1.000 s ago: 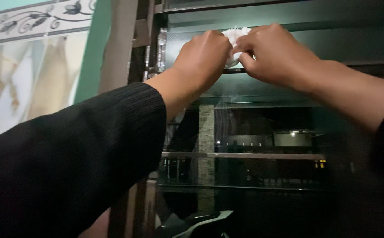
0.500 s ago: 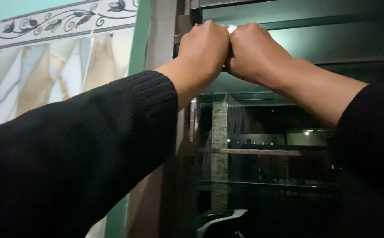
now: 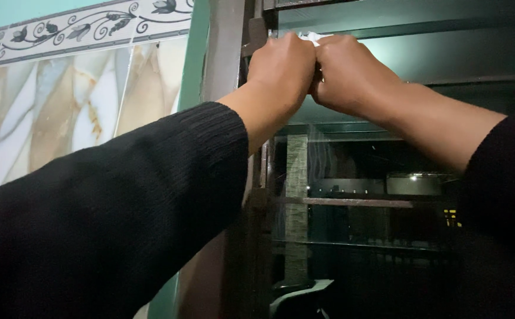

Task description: Cleaning a glass window with a white cloth.

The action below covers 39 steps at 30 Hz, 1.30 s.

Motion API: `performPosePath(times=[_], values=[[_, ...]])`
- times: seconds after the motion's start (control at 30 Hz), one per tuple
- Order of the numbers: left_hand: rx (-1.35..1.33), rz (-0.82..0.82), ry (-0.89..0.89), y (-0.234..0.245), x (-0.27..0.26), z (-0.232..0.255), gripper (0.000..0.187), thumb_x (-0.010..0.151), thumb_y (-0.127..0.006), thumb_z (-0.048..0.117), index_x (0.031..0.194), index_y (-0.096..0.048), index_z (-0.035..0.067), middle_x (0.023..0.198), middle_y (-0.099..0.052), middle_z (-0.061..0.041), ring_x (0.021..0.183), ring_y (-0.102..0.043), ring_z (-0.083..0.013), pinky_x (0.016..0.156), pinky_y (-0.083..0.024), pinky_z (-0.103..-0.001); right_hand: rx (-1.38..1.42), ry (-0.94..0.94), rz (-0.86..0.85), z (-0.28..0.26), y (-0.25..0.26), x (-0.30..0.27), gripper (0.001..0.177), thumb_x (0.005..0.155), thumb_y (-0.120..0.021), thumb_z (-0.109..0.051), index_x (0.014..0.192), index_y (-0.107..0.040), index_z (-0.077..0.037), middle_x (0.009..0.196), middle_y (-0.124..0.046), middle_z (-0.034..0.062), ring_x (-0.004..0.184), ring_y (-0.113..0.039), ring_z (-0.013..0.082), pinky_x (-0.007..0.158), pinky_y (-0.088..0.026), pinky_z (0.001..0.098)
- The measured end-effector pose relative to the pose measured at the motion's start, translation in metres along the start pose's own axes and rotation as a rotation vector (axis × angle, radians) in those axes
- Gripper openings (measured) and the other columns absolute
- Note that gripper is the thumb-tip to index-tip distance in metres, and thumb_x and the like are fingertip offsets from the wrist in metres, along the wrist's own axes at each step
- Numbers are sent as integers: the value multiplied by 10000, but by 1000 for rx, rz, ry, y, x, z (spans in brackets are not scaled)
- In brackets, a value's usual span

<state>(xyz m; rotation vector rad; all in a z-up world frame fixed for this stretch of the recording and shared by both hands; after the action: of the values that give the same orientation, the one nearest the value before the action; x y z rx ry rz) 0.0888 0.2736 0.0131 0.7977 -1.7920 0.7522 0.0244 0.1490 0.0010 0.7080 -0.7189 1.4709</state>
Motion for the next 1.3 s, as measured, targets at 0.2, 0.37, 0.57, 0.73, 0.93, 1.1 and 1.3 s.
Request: performPosePath(times=[0.2,0.37,0.57,0.73,0.93,1.1,1.3], values=[[15,33,-66,-4,-5,-1,126,803,-741,135,885,-790,53,947,-737,-217,904,-736,-391,728,-606,-479,-2,150,42,6,10,-5,131,860,-650,-35,944,-710,45,971,-690,268,901,-654,483,815,-556,533],[92,60,-33,0,-11,12,136,763,-709,20,883,-773,20,927,-727,-249,876,-734,-419,692,-613,-480,-12,233,-34,26,16,-15,234,828,-611,-8,995,-774,-17,993,-713,226,873,-687,408,796,-561,500],[6,88,-39,-12,-4,44,100,807,-693,22,881,-754,-3,920,-718,-263,846,-720,-443,694,-598,-501,-123,215,-36,53,32,-36,182,878,-633,-24,992,-774,-7,1018,-722,215,907,-700,381,831,-574,479],[-82,138,-87,-14,4,91,136,805,-679,25,916,-758,21,931,-717,-261,851,-721,-440,697,-598,-506,-116,266,-21,89,56,-62,200,866,-661,-8,1028,-779,-6,1029,-724,220,902,-697,382,814,-570,473],[-142,136,-130,-33,22,147,165,812,-675,113,924,-770,38,952,-728,-234,893,-724,-420,734,-595,-508,-216,159,-133,130,87,-98,223,890,-648,45,1080,-754,-3,1057,-719,213,876,-718,346,751,-587,437],[-141,137,-155,-48,37,193,172,840,-637,78,935,-777,47,966,-731,-232,891,-732,-410,735,-601,-500,-239,197,-70,158,114,-131,282,877,-661,47,1124,-774,-25,1135,-742,198,954,-732,361,835,-595,443],[-241,207,-213,-59,54,251,167,844,-640,84,923,-786,69,923,-748,-209,884,-741,-384,738,-597,-498,-235,229,-67,201,147,-162,383,807,-682,42,1169,-766,-49,1206,-719,204,1025,-710,396,887,-587,454]])
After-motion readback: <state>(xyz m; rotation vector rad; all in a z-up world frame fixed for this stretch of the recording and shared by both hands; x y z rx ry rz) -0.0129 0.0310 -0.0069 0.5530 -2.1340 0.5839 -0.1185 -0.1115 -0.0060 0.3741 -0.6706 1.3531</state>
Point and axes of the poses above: each hand's wrist, its own x-axis towards the middle knuckle, its own y-axis out of the back of the hand, z = x × y, the point moved 1 cm from there along x, towards the middle knuckle
